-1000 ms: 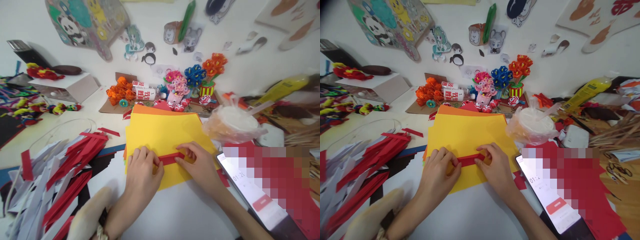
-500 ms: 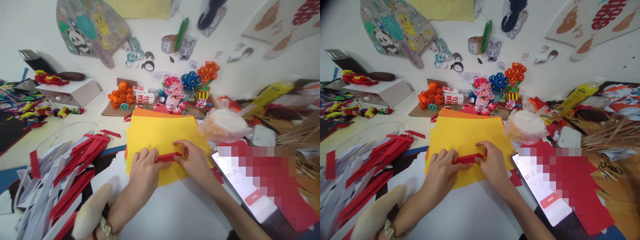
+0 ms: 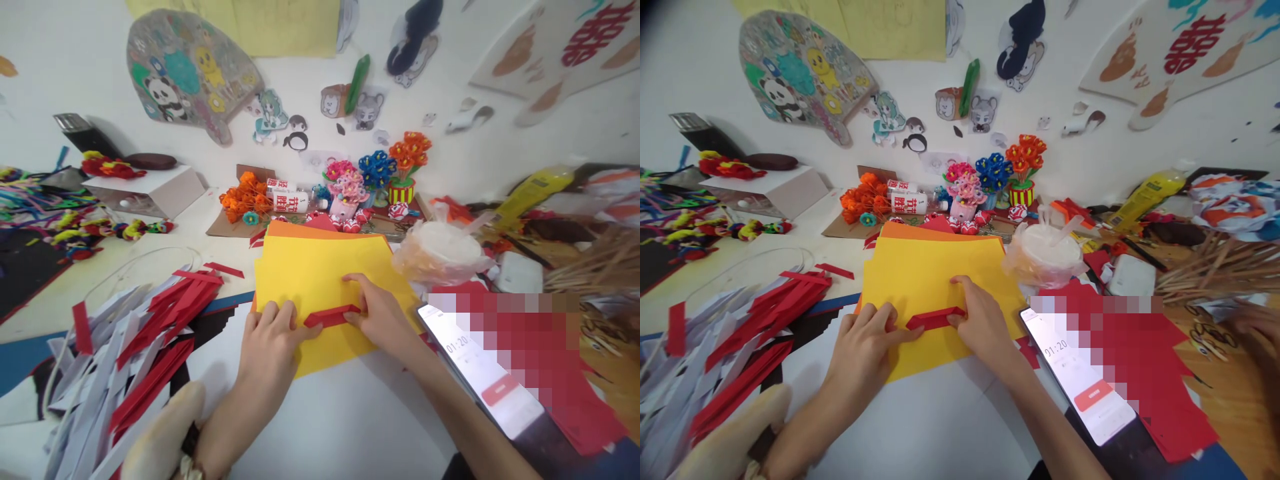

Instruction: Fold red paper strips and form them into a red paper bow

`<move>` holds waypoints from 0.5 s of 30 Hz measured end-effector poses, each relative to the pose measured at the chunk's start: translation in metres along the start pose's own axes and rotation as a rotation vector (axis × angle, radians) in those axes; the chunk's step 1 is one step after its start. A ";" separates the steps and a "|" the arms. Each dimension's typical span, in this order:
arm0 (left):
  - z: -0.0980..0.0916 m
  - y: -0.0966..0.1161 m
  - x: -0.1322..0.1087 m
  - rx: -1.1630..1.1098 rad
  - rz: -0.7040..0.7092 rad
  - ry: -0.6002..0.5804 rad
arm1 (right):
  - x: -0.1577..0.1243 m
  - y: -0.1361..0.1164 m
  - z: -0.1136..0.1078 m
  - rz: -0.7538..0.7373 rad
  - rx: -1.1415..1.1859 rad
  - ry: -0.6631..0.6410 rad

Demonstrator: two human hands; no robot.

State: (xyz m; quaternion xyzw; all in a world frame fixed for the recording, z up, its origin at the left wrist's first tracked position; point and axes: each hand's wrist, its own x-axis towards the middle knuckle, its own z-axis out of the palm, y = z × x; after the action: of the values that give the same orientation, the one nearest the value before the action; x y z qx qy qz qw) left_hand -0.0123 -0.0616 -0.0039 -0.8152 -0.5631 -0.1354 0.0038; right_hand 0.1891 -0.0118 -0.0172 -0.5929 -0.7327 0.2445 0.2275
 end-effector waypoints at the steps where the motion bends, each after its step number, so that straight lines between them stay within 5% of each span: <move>1: 0.000 0.000 -0.002 0.010 -0.007 0.006 | 0.000 -0.001 -0.001 0.008 -0.015 -0.018; 10: -0.014 -0.003 -0.005 -0.069 -0.065 0.239 | 0.000 -0.005 -0.005 0.040 -0.078 -0.076; 15: -0.015 0.007 0.014 -0.036 0.120 0.026 | -0.002 -0.001 -0.005 0.028 -0.005 -0.063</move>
State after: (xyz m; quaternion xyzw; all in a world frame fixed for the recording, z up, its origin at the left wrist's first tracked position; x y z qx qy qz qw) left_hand -0.0049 -0.0533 0.0145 -0.8455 -0.5107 -0.1556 0.0045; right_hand 0.1919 -0.0131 -0.0128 -0.5957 -0.7317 0.2645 0.1995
